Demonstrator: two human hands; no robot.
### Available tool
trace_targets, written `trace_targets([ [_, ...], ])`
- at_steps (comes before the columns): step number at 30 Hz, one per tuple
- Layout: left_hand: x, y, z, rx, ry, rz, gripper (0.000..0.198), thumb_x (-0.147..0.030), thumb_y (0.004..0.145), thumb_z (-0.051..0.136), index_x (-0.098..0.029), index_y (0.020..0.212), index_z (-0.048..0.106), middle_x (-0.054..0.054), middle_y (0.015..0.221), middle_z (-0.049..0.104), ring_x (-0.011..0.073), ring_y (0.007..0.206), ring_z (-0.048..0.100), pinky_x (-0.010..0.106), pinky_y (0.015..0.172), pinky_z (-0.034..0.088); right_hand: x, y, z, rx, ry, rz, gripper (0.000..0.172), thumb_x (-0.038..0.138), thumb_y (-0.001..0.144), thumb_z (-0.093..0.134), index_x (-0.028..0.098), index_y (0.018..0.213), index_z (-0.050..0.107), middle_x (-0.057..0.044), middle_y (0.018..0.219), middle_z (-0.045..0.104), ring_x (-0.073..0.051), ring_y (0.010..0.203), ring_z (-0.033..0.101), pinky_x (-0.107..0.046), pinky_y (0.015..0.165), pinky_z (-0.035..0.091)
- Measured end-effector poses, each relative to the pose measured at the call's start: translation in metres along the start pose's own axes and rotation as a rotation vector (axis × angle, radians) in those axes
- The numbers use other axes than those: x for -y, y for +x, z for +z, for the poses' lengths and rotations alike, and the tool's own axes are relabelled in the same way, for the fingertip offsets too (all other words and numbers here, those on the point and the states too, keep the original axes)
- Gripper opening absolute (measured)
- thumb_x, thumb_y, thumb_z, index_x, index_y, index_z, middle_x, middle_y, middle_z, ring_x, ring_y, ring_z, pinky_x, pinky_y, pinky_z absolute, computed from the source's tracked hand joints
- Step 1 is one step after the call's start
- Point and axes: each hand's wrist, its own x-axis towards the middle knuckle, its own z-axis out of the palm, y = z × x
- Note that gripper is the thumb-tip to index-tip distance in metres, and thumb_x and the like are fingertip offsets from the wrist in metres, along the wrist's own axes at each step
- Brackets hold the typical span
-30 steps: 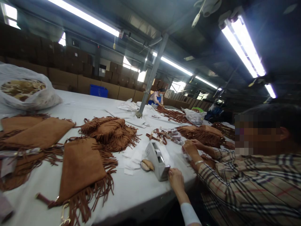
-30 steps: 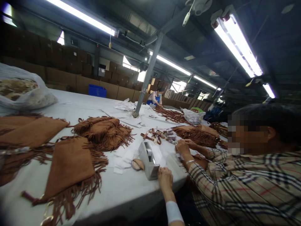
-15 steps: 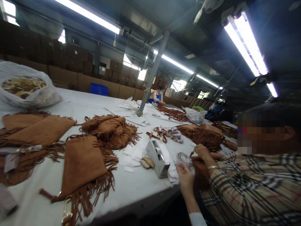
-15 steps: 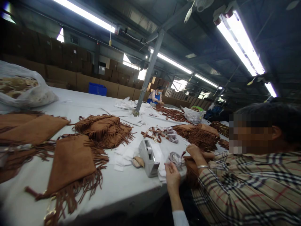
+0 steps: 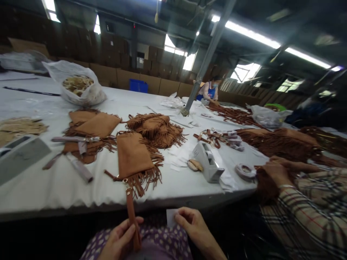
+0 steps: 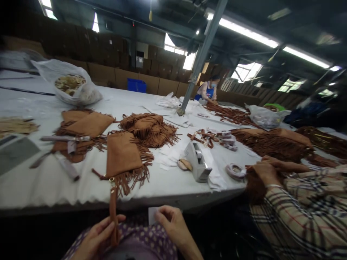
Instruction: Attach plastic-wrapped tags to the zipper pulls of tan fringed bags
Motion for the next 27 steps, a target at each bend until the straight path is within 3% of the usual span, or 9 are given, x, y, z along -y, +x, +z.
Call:
trace_targets([
  [2,-0.001,0.002,-0.001,0.105,-0.118,0.002,0.054,-0.048,0.062,0.079,-0.016,0.104,0.068,0.001,0.065,0.062,0.0139,0.061,0.057,0.024,0.059,0.044,0.001,0.0,0.02,0.097,0.01,0.045,0.034,0.047,0.074,0.069,0.013,0.072,0.066,-0.002,0.066,0.06,-0.012,0.062,0.05,-0.023,0.057,0.038],
  [5,-0.005,0.001,-0.002,0.171,-0.174,-0.026,0.05,-0.04,0.068,0.078,-0.015,0.11,0.066,0.001,0.066,0.061,0.0117,0.058,0.057,0.022,0.058,0.044,0.003,0.005,0.04,0.184,0.019,0.091,0.035,0.046,0.07,0.073,0.013,0.067,0.062,0.002,0.058,0.055,-0.009,0.054,0.044,-0.02,0.052,0.033],
  [12,0.002,0.001,-0.004,0.268,-0.262,-0.017,0.041,-0.032,0.074,0.075,-0.015,0.11,0.066,0.006,0.079,0.066,0.0129,0.064,0.061,0.023,0.063,0.047,0.007,0.018,0.069,0.219,-0.063,0.005,0.037,0.047,0.073,0.068,0.012,0.065,0.063,0.001,0.059,0.056,-0.01,0.056,0.046,-0.02,0.052,0.036],
  [18,0.006,0.006,-0.006,0.316,-0.228,0.055,0.02,-0.029,0.075,0.074,-0.013,0.087,0.069,0.003,0.072,0.062,0.0115,0.063,0.058,0.021,0.062,0.047,0.005,0.023,0.079,0.213,-0.021,0.012,0.041,0.052,0.073,0.067,0.011,0.067,0.066,0.0,0.058,0.057,-0.01,0.055,0.048,-0.021,0.052,0.039],
  [21,0.008,0.007,-0.006,0.281,-0.25,0.071,0.018,-0.028,0.077,0.072,-0.014,0.088,0.068,0.003,0.072,0.063,0.0108,0.062,0.057,0.02,0.061,0.046,0.003,0.02,0.082,0.125,0.094,0.004,0.051,0.059,0.072,0.065,0.013,0.092,0.069,-0.004,0.073,0.066,-0.016,0.065,0.058,-0.026,0.062,0.047],
  [23,0.008,0.007,-0.005,0.259,-0.272,0.086,0.017,-0.029,0.079,0.07,-0.015,0.088,0.067,0.003,0.072,0.064,0.0114,0.064,0.058,0.02,0.062,0.046,0.0,0.013,0.088,0.134,0.144,-0.026,0.058,0.061,0.073,0.063,0.015,0.108,0.066,-0.008,0.09,0.069,-0.021,0.08,0.063,-0.032,0.075,0.051],
  [25,0.009,0.007,-0.003,0.26,-0.276,0.101,0.017,-0.029,0.079,0.07,-0.015,0.088,0.067,0.004,0.075,0.065,0.0131,0.068,0.059,0.022,0.066,0.047,-0.005,0.005,0.095,0.154,0.139,-0.062,0.052,0.057,0.079,0.059,0.018,0.112,0.066,-0.01,0.102,0.069,-0.025,0.093,0.063,-0.034,0.084,0.05],
  [27,0.01,0.007,-0.002,0.273,-0.265,0.108,0.019,-0.029,0.078,0.07,-0.015,0.091,0.068,0.005,0.079,0.067,0.0147,0.072,0.061,0.024,0.069,0.048,-0.011,-0.001,0.103,0.095,0.1,-0.106,0.04,0.05,0.085,0.054,0.021,0.109,0.069,-0.009,0.107,0.068,-0.025,0.1,0.062,-0.032,0.087,0.049],
])
